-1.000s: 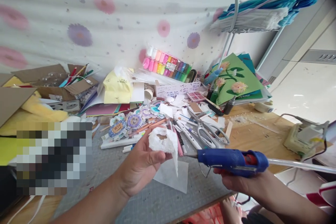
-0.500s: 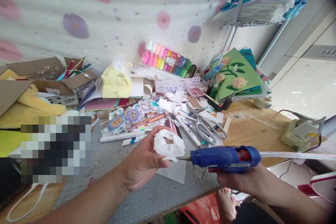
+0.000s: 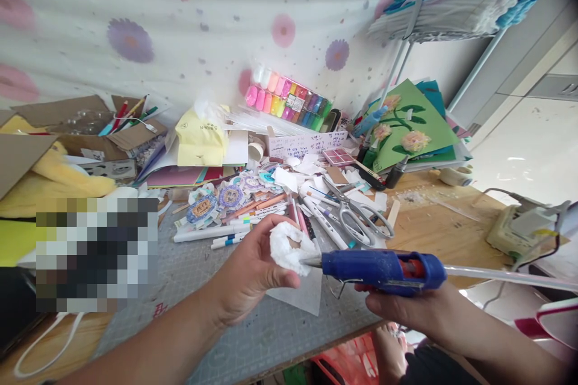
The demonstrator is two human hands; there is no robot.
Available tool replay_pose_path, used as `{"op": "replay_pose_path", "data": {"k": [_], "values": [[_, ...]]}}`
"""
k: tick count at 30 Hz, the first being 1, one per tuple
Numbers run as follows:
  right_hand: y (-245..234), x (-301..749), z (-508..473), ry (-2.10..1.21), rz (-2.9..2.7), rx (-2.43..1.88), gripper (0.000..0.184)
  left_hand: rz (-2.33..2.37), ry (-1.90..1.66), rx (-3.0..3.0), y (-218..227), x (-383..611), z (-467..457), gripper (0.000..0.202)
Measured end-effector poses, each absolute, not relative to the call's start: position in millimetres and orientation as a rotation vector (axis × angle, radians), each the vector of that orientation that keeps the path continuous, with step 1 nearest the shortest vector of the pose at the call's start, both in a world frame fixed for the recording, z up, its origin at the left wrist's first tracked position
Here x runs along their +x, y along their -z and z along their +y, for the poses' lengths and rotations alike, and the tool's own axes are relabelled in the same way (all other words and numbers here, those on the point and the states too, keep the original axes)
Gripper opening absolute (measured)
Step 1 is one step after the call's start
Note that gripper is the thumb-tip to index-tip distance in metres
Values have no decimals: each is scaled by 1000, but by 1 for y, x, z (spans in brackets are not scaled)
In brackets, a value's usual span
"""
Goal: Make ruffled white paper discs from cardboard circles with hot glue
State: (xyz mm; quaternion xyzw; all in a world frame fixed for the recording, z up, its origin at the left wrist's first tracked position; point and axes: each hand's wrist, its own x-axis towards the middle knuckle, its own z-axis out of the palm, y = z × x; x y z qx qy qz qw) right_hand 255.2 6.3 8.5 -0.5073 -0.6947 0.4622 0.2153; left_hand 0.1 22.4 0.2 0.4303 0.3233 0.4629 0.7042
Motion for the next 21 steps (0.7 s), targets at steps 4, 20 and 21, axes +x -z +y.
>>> {"op": "replay_pose_path", "data": {"k": [4, 20, 21], "values": [[-20, 249, 7, -1203, -2066, -1288, 27, 747, -991, 975, -1, 0, 23, 58], [-24, 252, 1, -1118, -1709, -1455, 31, 814, -856, 1016, 2, 0, 26, 56], [-24, 255, 2, -1162, -1630, -1449, 27, 785, -897, 999, 2, -1, 26, 56]]}}
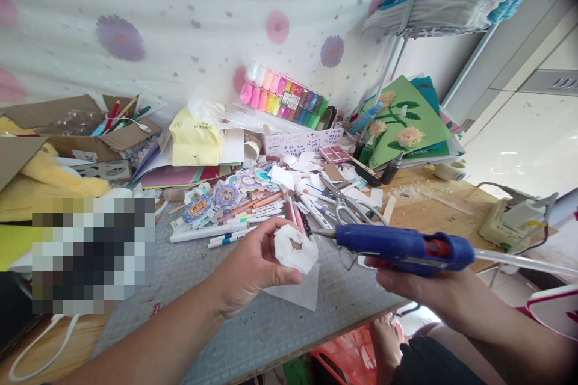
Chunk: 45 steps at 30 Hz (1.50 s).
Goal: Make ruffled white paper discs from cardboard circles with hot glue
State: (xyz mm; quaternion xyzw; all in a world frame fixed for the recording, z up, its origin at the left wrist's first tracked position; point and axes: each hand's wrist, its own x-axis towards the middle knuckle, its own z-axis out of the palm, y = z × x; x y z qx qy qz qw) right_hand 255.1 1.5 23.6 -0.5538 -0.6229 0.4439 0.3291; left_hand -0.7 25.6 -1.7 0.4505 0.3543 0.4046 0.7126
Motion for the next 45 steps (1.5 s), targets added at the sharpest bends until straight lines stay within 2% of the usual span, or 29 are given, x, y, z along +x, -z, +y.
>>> {"op": "replay_pose_path", "data": {"k": [3, 7, 17, 30, 39, 45], "values": [[-21, 263, 2, -1296, -1465, -1420, 14, 647, -995, 917, 1, -2, 23, 55], [-15, 265, 4, -1461, -1460, -1435, 9, 504, -1000, 867, 0, -3, 19, 51], [-14, 257, 8, -1574, -1567, -1464, 23, 499, -966, 950, -1, -5, 19, 58], [-16, 248, 11, -1624, -1492, -1472, 21, 607, -925, 1104, -7, -7, 20, 53], [-7, 254, 15, -1864, -1487, -1273, 24, 537, -856, 1119, -6, -8, 19, 56], [-10, 269, 13, -1787, -1482, -1298, 20, 477, -899, 1061, -8, -8, 19, 53]]}}
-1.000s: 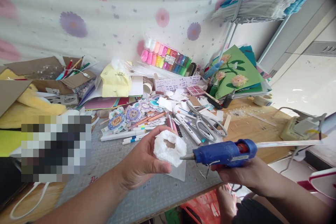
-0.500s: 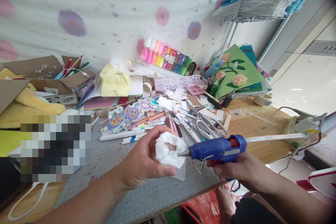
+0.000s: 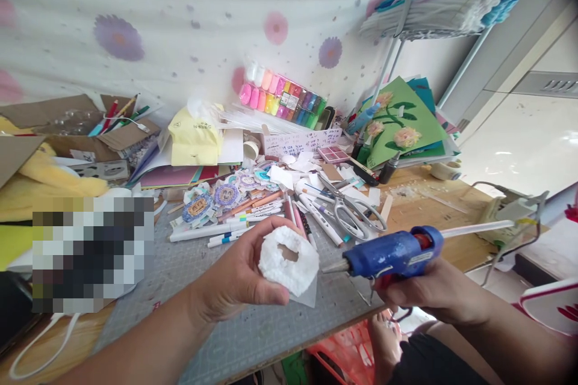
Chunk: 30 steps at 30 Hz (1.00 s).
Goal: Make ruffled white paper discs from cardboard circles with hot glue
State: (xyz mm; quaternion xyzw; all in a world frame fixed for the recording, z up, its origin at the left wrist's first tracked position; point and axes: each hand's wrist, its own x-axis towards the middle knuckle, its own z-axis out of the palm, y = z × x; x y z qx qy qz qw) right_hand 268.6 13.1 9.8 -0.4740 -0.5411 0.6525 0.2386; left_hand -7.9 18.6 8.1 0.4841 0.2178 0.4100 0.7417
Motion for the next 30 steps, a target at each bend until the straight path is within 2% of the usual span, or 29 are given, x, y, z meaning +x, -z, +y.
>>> {"op": "replay_pose_path", "data": {"k": [11, 17, 30], "values": [[-13, 262, 18, -1806, -1664, -1343, 17, 454, -707, 1113, -1, -14, 20, 63], [-13, 257, 18, -1849, -1572, -1308, 12, 457, -662, 1122, -2, -14, 21, 67], [-9, 264, 17, -1864, -1440, -1224, 15, 476, -589, 1117, -3, -14, 21, 67]]}}
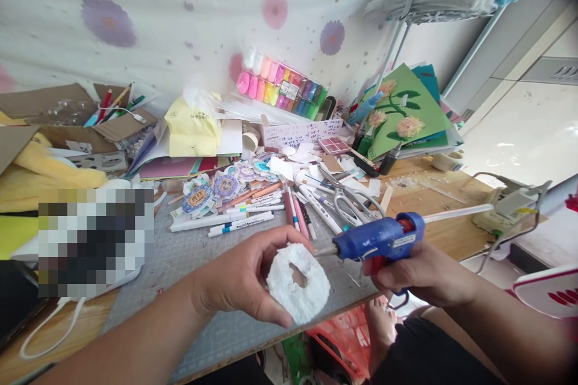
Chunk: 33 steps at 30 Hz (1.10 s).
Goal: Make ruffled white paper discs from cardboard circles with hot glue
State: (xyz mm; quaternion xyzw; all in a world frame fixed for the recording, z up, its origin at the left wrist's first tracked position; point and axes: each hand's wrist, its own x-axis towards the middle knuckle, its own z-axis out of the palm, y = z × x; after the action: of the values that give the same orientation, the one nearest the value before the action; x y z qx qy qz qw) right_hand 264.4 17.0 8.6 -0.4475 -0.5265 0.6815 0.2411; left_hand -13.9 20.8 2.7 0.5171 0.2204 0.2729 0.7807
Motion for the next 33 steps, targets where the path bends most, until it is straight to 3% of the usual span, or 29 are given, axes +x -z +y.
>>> {"op": "replay_pose_path", "data": {"k": [33], "values": [[-6, 263, 17, -1887, -1474, -1307, 18, 612, -530, 1346, -4, -17, 17, 58]]}}
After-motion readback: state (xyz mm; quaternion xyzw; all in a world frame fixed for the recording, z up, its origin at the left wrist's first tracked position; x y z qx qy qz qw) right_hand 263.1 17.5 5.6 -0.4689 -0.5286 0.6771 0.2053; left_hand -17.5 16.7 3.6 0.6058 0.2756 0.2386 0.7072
